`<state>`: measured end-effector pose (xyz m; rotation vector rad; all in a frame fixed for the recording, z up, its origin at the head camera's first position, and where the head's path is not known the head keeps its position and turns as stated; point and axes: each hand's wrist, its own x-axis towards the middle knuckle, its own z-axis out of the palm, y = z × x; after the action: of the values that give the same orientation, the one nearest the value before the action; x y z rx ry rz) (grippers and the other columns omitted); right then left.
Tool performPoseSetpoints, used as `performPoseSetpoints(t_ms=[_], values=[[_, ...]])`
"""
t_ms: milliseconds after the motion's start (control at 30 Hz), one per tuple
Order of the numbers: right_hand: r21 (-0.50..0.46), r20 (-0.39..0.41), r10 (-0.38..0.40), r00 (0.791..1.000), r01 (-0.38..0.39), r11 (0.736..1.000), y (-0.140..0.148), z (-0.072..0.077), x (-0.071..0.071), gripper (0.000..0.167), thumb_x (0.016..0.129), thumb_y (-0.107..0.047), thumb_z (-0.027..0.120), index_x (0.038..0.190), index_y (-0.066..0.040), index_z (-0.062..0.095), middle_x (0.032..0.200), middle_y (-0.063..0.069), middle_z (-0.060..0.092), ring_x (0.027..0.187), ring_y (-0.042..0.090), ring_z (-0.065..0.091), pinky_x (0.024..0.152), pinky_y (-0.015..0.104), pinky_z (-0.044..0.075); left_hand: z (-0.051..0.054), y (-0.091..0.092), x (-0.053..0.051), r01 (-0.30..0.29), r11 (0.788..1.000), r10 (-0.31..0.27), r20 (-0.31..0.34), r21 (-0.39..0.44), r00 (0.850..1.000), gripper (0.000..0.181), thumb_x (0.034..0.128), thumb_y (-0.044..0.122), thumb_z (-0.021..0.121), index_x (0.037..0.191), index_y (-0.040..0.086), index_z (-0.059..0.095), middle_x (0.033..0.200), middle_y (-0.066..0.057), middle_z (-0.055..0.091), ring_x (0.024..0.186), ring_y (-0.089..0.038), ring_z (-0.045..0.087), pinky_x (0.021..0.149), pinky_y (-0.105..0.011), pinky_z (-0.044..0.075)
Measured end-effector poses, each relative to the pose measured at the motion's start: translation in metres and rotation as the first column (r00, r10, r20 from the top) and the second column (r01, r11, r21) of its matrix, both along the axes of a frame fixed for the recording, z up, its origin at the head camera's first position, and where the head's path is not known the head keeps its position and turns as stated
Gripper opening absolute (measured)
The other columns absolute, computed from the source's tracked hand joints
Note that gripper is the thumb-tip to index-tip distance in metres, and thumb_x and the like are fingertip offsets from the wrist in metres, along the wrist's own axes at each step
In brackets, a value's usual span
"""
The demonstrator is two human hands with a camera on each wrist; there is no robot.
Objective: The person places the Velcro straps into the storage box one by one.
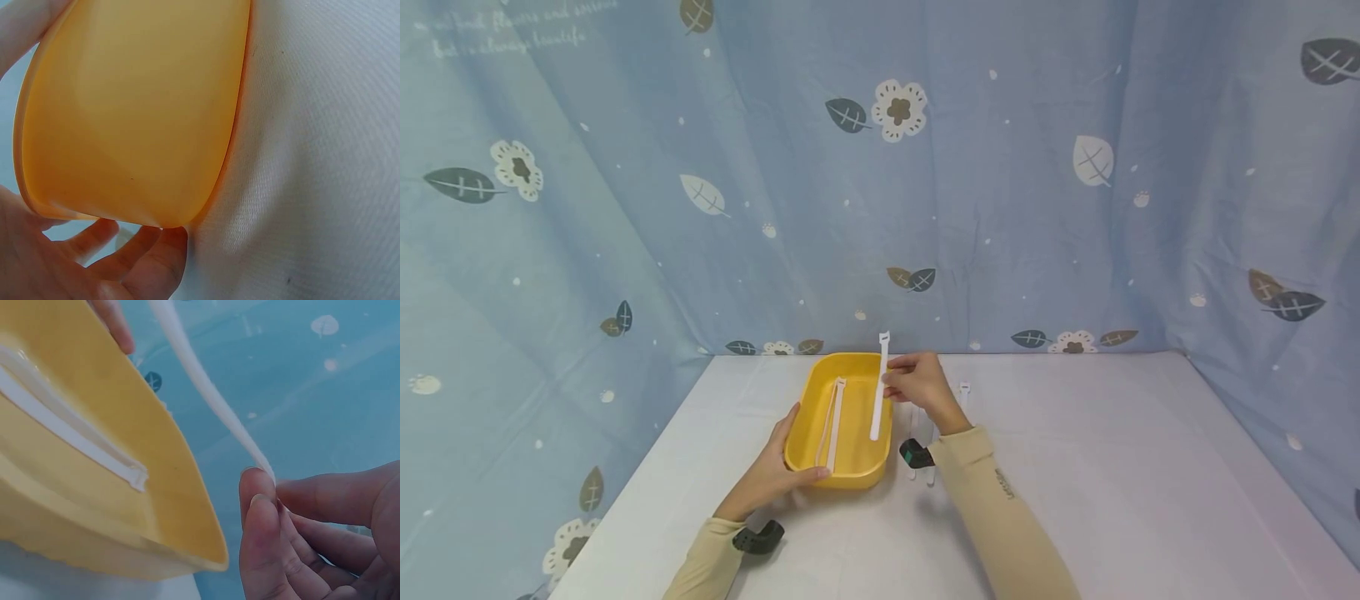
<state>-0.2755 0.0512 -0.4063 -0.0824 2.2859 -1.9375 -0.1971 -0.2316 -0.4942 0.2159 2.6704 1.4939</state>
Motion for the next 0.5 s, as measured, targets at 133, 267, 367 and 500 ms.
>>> performPoseSetpoints(t_ms=[133, 267, 367, 500], values=[[0.003, 0.014, 0.001, 1.000, -0.001, 1.000, -0.006, -0.001, -0.001, 0.031, 0.094, -0.004, 0.073, 0.122, 0.009, 0.067, 0.098, 0.019, 0.075, 0.066, 0.014, 0.072, 0.066, 0.028, 0.064, -0.001, 0.000, -0.001, 0.006, 1.000, -0.006, -0.001, -0.002, 1.000, 0.130, 0.0737, 0.046, 0.092, 0.168, 0.020, 0.006, 0.173, -0.007, 0.018, 0.151, -0.031, 0.037, 0.125, -0.060, 0.029], [0.004, 0.017, 0.008, 1.000, -0.009, 1.000, -0.012, -0.002, -0.001, 0.029, 0.094, -0.003, 0.073, 0.119, 0.009, 0.068, 0.096, 0.019, 0.075, 0.065, 0.015, 0.072, 0.065, 0.027, 0.064, -0.003, -0.001, -0.001, 0.011, 1.000, -0.011, 0.002, 0.004, 1.000, 0.130, 0.0746, 0.046, 0.092, 0.168, 0.020, 0.006, 0.173, -0.007, 0.017, 0.149, -0.030, 0.038, 0.125, -0.058, 0.030], [-0.001, 0.009, 0.018, 1.000, -0.018, 1.000, -0.017, -0.002, -0.002, 0.028, 0.093, -0.002, 0.072, 0.118, 0.010, 0.068, 0.094, 0.020, 0.076, 0.064, 0.014, 0.072, 0.064, 0.027, 0.064, -0.003, -0.001, -0.002, 0.012, 1.000, -0.012, -0.001, 0.005, 1.000, 0.129, 0.0748, 0.045, 0.092, 0.168, 0.020, 0.006, 0.173, -0.007, 0.017, 0.148, -0.028, 0.040, 0.124, -0.057, 0.030], [-0.007, 0.008, 0.023, 1.000, -0.023, 1.000, -0.025, -0.003, -0.003, 0.028, 0.093, 0.000, 0.072, 0.118, 0.012, 0.067, 0.094, 0.022, 0.076, 0.063, 0.013, 0.072, 0.064, 0.027, 0.064, -0.002, -0.001, -0.002, 0.021, 1.000, -0.020, -0.007, 0.012, 1.000, 0.129, 0.0749, 0.044, 0.092, 0.168, 0.019, 0.006, 0.173, -0.008, 0.018, 0.148, -0.029, 0.040, 0.125, -0.057, 0.030]])
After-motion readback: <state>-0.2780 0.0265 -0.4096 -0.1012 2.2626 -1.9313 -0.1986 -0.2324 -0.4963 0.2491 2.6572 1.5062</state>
